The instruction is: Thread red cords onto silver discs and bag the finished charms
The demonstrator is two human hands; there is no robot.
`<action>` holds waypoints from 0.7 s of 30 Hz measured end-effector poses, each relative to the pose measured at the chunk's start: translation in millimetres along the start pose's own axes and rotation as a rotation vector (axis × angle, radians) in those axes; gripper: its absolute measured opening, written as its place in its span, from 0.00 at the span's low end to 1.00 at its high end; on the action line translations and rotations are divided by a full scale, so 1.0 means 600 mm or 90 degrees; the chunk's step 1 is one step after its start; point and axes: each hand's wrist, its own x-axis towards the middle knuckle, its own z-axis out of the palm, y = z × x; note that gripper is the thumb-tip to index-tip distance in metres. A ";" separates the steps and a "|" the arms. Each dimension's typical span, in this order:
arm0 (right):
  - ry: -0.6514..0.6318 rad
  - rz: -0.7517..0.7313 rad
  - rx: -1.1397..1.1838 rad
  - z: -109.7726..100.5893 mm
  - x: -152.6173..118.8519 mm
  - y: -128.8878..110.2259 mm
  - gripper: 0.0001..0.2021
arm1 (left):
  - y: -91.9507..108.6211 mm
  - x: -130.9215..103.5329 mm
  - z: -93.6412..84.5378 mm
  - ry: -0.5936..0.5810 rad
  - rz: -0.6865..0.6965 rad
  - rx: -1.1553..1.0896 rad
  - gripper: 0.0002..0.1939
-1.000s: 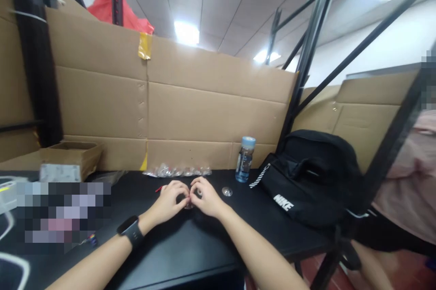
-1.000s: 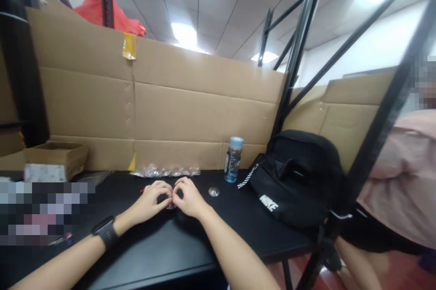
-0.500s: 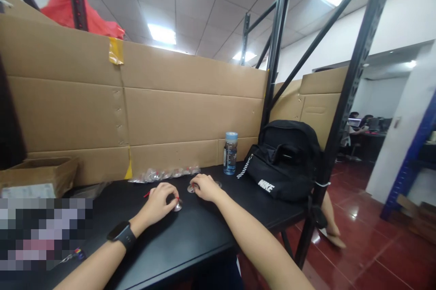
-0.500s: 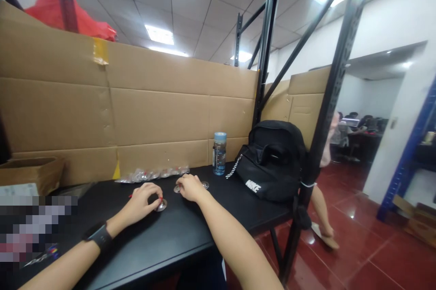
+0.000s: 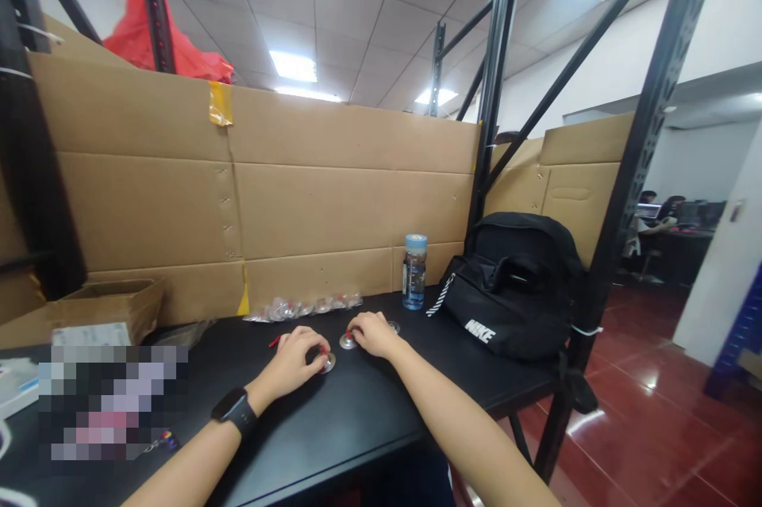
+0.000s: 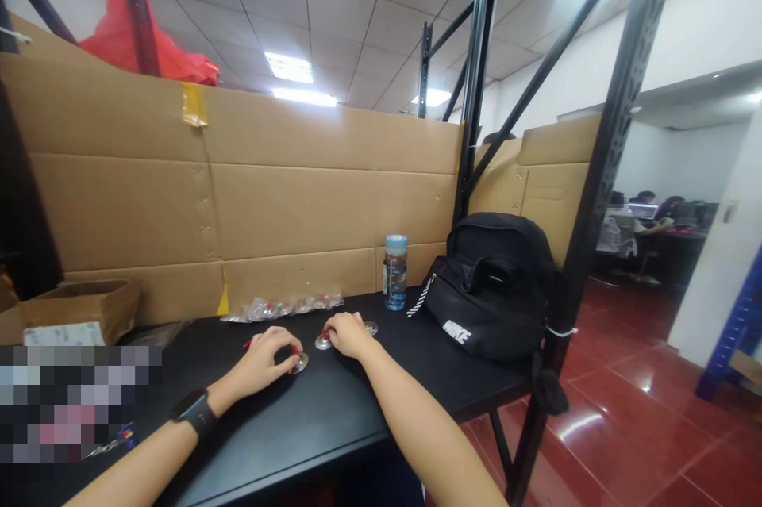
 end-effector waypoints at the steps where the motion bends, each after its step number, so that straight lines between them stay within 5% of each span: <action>1: -0.001 -0.002 0.002 0.000 0.001 0.002 0.11 | -0.002 0.000 0.000 -0.002 0.001 0.002 0.10; 16: 0.038 -0.037 0.133 0.008 0.016 0.023 0.18 | -0.016 0.004 -0.007 -0.006 0.017 0.010 0.08; 21: 0.045 -0.067 0.161 0.016 0.018 0.014 0.12 | -0.022 0.004 -0.004 0.003 0.013 0.006 0.08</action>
